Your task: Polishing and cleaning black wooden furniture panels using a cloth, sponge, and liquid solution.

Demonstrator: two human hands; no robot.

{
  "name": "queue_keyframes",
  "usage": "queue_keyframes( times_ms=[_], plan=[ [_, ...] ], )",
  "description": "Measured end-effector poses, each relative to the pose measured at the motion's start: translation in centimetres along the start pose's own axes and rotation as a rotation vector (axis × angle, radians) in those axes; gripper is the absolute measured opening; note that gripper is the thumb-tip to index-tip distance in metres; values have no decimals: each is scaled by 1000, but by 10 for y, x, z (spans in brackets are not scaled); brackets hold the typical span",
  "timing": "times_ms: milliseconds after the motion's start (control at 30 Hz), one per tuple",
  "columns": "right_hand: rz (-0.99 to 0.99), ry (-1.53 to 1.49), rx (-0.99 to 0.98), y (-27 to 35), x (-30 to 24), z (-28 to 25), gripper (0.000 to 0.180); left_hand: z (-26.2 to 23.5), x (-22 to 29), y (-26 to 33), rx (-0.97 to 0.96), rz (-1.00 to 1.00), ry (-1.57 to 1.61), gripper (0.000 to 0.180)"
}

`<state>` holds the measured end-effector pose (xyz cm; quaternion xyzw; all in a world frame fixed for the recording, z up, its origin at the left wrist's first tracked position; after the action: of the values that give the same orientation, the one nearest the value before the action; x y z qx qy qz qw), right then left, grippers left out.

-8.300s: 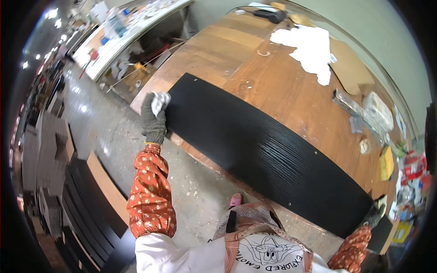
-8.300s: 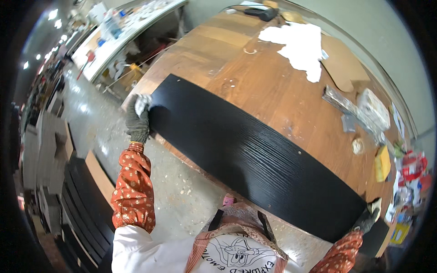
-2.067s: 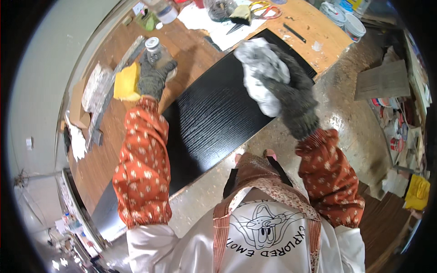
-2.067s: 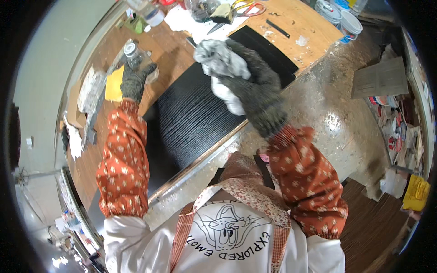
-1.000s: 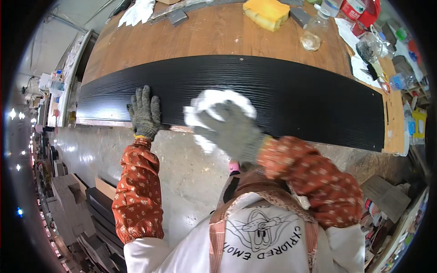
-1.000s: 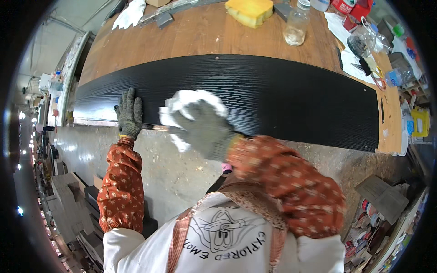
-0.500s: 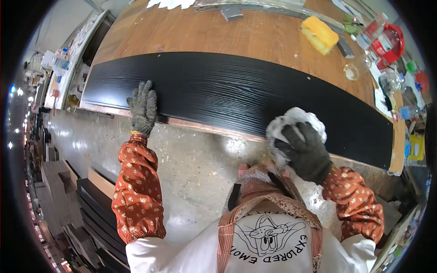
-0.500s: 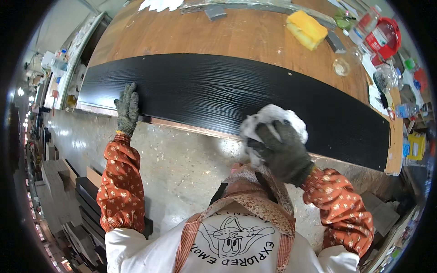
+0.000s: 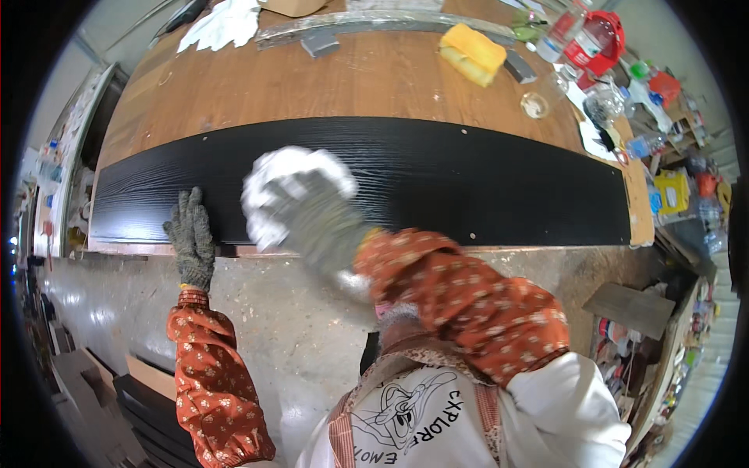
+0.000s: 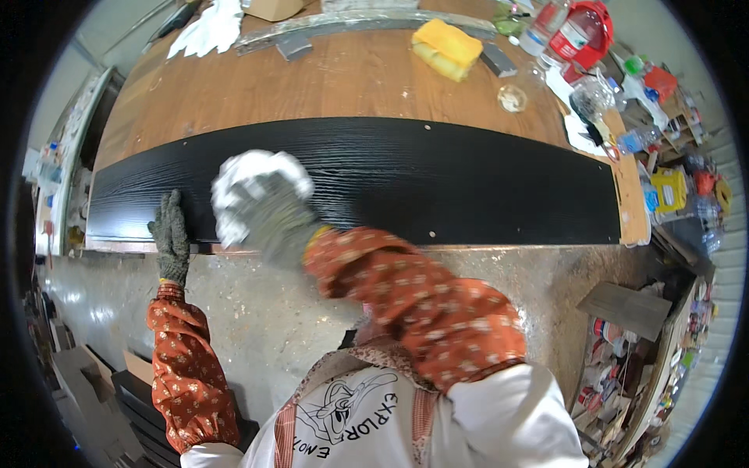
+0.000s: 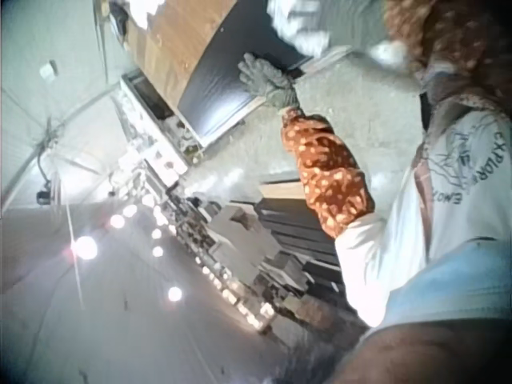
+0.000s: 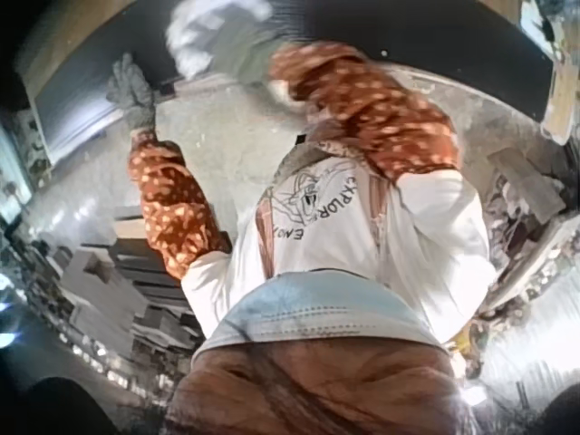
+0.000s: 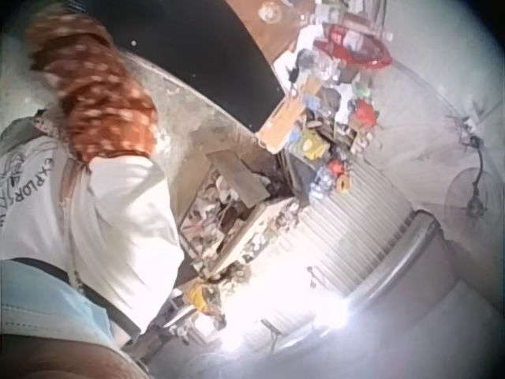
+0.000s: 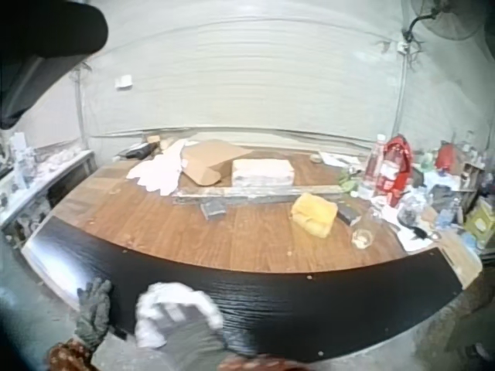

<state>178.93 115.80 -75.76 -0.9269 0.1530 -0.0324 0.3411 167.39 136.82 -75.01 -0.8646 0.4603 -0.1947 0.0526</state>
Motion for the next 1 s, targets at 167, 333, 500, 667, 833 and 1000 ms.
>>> queue_keyframes(
  times_ms=[167,333,500,667,833,1000],
  plan=[
    [114,456,-290,52,181,-162,48,-3,-1,7,44,44,-51,46],
    [386,829,-259,154,275,-208,39,-10,12,9,58,49,-133,50],
    [226,14,-81,59,88,-83,42,-3,5,1,48,88,-146,49],
    [325,229,-91,104,74,-67,40,-3,-10,2,47,178,-155,49],
    [569,780,-285,243,249,-257,48,-7,-26,2,-24,118,-162,55],
    [635,898,-165,264,266,-297,36,15,-9,-12,-177,76,-307,60]
  ],
)
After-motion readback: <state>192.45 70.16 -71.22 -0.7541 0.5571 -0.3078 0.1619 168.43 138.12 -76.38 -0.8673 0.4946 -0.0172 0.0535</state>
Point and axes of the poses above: each hand's wrist, its own y-axis away from the middle knuckle, its own z-axis out of the palm, x = y × z, the point moved 9 cm from there along -y, towards the middle knuckle, and after that the axes turned 5 degrees about y, right-handed, at the moved point
